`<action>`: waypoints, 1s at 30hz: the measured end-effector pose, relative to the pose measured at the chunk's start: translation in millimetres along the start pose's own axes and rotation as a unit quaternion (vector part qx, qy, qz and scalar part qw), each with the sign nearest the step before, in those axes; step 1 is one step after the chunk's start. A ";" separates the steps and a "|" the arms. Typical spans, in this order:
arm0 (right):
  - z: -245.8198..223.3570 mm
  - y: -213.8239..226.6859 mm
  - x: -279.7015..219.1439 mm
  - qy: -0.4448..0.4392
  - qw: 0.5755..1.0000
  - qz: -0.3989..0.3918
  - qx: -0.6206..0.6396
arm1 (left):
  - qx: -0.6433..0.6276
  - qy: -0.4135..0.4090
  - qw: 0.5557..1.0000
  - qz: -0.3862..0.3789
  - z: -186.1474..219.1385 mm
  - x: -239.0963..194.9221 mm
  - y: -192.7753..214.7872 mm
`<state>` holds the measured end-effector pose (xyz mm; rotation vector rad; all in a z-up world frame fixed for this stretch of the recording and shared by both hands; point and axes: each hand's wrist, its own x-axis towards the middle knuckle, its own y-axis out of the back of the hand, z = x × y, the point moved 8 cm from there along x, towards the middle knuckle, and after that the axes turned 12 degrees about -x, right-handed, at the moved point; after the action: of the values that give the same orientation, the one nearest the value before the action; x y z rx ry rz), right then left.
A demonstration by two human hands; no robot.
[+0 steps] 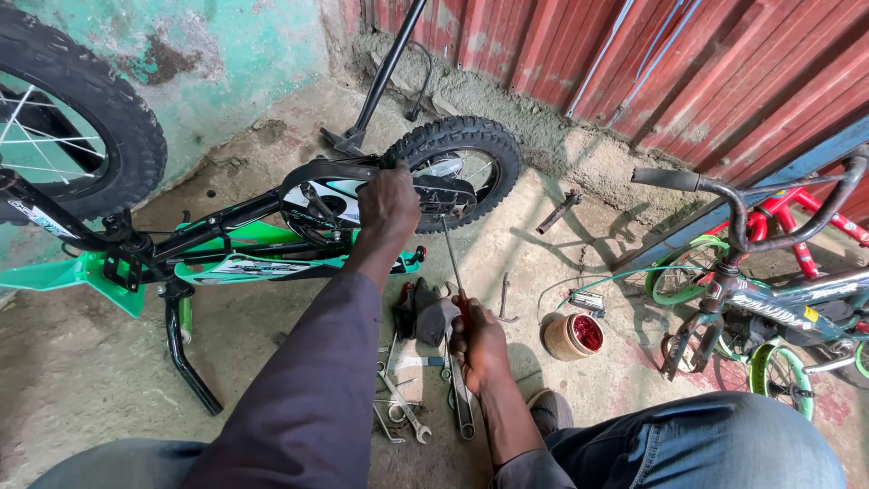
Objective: The person works on a green and black bicycle lying upside down, using a screwdriver to tighten bolts on the rear wheel axle and chain guard. They then flip the bicycle upright and continue adjusting the rear wheel area with the screwdriver.
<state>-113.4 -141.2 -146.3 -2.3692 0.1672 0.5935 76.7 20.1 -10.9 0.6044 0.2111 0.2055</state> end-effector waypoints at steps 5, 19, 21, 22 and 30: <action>-65.3 -16.9 -32.7 0.177 0.752 0.247 -0.585 | 0.067 -0.171 0.980 -0.075 4.7 9.0 -31.0; -34.4 -6.5 0.5 0.056 0.983 0.071 -0.157 | 0.023 -0.131 0.986 -0.097 -11.0 20.6 -37.1; -25.6 -6.3 7.2 0.006 0.998 0.014 -0.058 | 0.025 -0.131 0.987 -0.093 -9.4 22.0 -36.4; -25.6 -6.6 8.8 0.004 0.998 0.007 -0.065 | 0.029 -0.133 0.986 -0.095 -7.9 21.2 -35.3; -47.0 17.5 10.7 0.158 0.845 0.208 -0.467 | -0.165 -0.277 0.947 0.011 -2.0 -49.4 -24.6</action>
<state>-91.3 -184.6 -130.2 -3.4256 0.6873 0.5406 31.9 -11.0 -20.1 0.3108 -0.3700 0.0831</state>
